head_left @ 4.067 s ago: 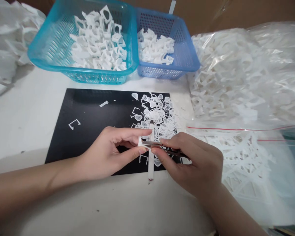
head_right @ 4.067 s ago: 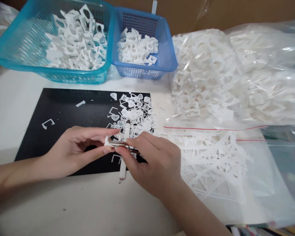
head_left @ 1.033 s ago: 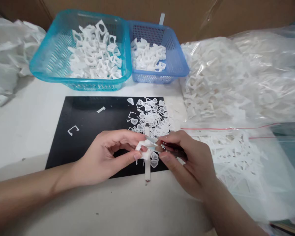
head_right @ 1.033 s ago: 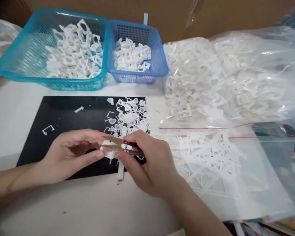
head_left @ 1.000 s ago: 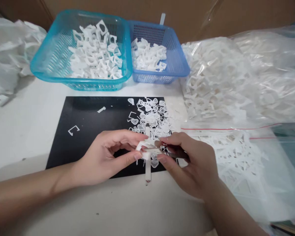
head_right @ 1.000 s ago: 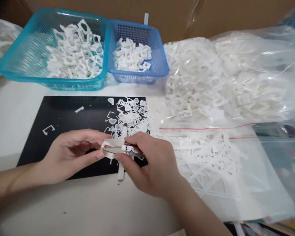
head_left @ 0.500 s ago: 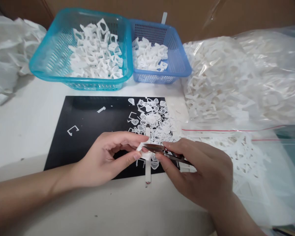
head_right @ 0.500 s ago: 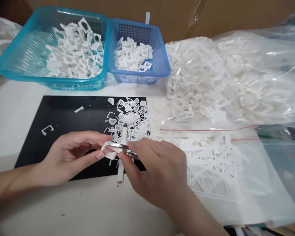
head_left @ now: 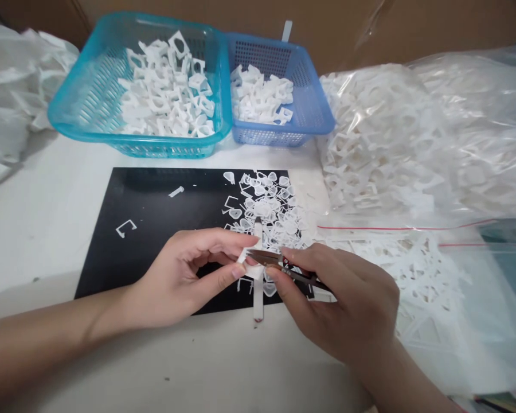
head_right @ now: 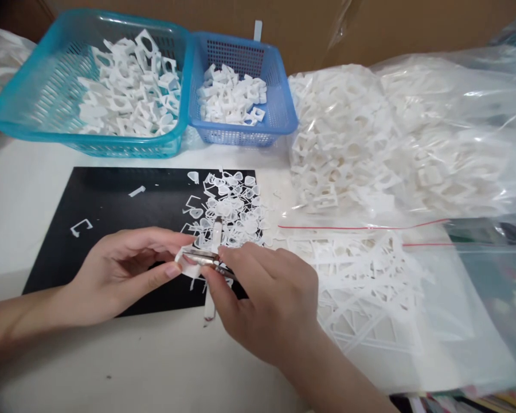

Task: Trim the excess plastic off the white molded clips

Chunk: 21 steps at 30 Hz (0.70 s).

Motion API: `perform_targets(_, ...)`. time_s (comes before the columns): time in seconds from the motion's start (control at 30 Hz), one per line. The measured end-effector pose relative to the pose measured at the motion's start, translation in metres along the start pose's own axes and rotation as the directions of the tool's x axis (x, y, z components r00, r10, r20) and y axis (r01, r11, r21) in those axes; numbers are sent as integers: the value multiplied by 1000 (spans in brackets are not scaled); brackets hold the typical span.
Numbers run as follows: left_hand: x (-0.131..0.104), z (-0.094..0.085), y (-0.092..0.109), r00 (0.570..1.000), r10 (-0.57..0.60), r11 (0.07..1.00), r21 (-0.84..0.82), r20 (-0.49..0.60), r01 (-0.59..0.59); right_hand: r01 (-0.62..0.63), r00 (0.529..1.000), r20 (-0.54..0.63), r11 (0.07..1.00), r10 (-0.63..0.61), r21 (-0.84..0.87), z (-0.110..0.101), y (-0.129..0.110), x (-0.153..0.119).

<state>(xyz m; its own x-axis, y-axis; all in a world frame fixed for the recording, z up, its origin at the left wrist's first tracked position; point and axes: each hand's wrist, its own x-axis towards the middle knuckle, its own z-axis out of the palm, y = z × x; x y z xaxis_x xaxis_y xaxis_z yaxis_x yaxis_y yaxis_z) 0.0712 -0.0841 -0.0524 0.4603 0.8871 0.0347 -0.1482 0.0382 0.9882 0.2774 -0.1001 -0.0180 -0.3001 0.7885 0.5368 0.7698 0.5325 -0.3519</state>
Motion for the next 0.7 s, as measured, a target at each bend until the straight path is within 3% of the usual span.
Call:
perform_targets(0.4, 0, 0, 1, 1000, -14, 1000, -20, -11, 14, 15, 998, -58, 1000, -16, -27, 6, 1, 0)
perform_targets(0.7, 1, 1, 2, 999, -44, 997, -57, -19, 43, -23, 999, -31, 1000, 23, -20, 6, -2, -2)
